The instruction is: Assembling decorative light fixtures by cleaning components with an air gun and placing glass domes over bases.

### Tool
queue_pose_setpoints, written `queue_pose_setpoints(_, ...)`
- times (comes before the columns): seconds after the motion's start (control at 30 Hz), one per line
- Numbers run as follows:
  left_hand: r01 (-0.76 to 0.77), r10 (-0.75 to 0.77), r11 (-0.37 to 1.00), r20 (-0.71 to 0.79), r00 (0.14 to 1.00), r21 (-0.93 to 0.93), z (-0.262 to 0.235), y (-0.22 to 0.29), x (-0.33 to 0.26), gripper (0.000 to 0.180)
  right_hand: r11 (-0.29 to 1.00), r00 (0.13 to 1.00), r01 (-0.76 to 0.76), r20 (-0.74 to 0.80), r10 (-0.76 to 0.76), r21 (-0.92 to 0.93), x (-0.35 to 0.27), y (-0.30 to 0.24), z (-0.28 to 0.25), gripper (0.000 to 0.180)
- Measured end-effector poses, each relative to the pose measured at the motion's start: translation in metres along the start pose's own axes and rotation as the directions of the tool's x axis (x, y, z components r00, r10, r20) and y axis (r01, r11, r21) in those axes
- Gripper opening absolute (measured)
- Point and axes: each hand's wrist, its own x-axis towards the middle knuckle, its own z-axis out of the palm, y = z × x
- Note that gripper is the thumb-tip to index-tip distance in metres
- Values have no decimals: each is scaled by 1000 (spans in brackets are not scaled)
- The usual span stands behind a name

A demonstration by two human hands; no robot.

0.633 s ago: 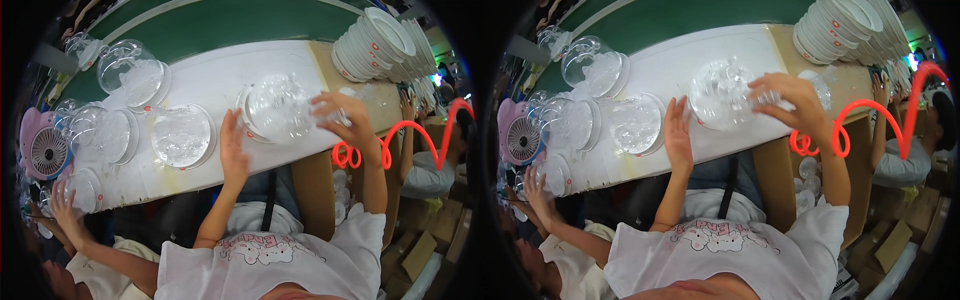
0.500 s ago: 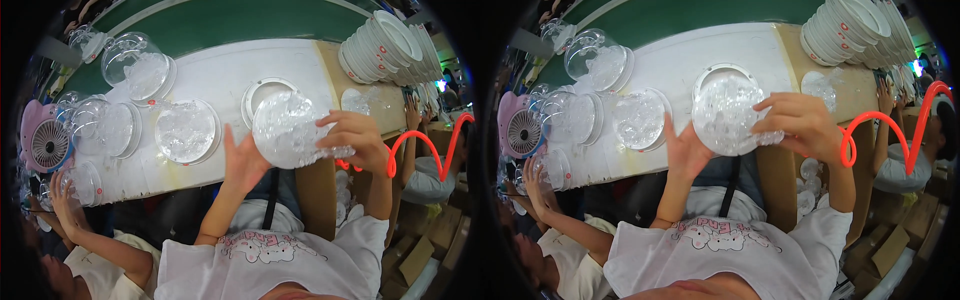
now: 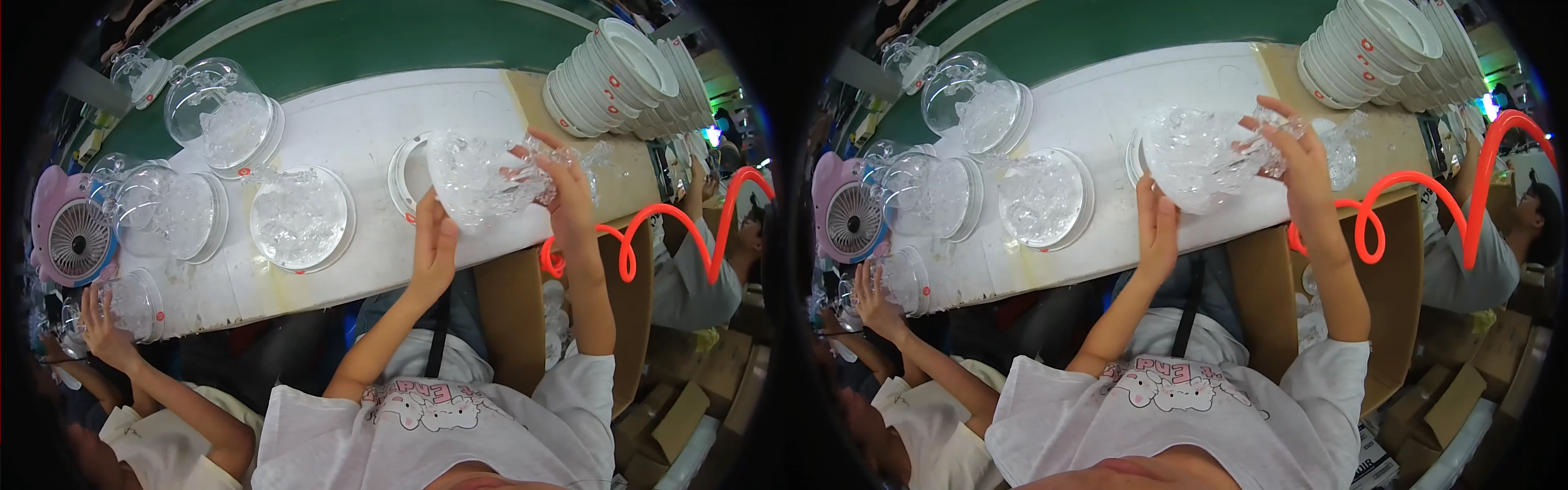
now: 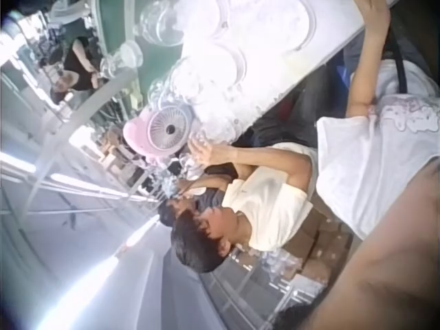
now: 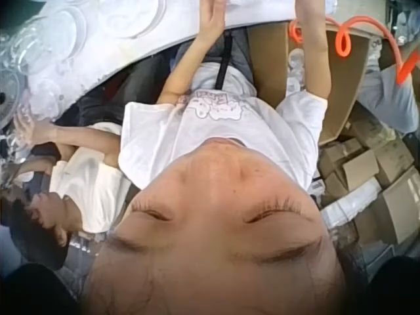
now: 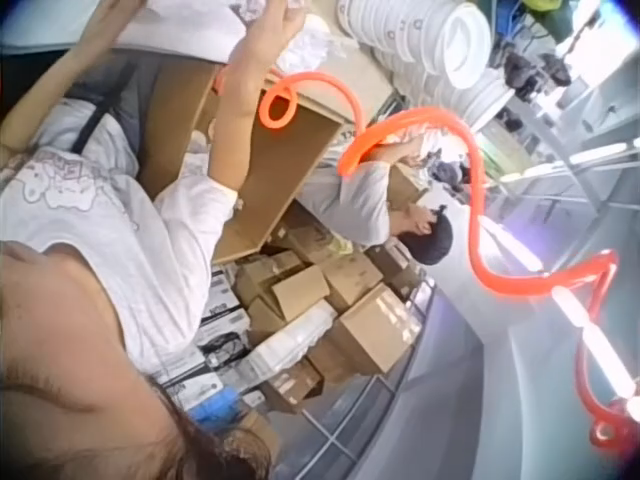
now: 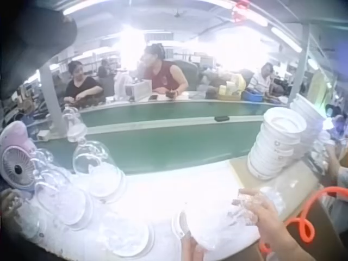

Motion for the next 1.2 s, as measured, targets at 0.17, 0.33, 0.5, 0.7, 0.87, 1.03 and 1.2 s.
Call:
queue_pose_setpoints(0.17, -341, 265, 567, 226, 937, 750, -39, 36, 20, 74, 964, 986, 166, 47, -160, -208, 14, -5, -7, 33)
queue_pose_setpoints(0.33, -228, 138, 470, 184, 973, 853, -53, 28, 32, 103, 849, 956, 287, 189, -224, -443, 26, -1, 16, 28)
queue_pose_setpoints(0.5, -176, 53, 541, 175, 983, 822, -53, 21, 30, 108, 826, 955, 279, 231, -186, -490, 28, -1, 25, 28)
queue_pose_setpoints(0.7, -190, 64, 514, 183, 981, 836, -52, 19, 31, 108, 752, 934, 309, 336, -124, -582, 36, -6, 26, 29)
queue_pose_setpoints(0.87, -199, 77, 498, 186, 980, 844, -52, 18, 30, 108, 723, 910, 297, 414, -18, -623, 43, -11, 23, 31)
queue_pose_setpoints(1.03, -209, 83, 486, 193, 978, 849, -52, 17, 30, 108, 680, 848, 466, 505, -160, -566, 51, -8, 21, 27)
queue_pose_setpoints(1.2, -211, 90, 474, 191, 977, 855, -52, 17, 30, 108, 672, 845, 398, 535, -4, -624, 51, -22, 25, 28)
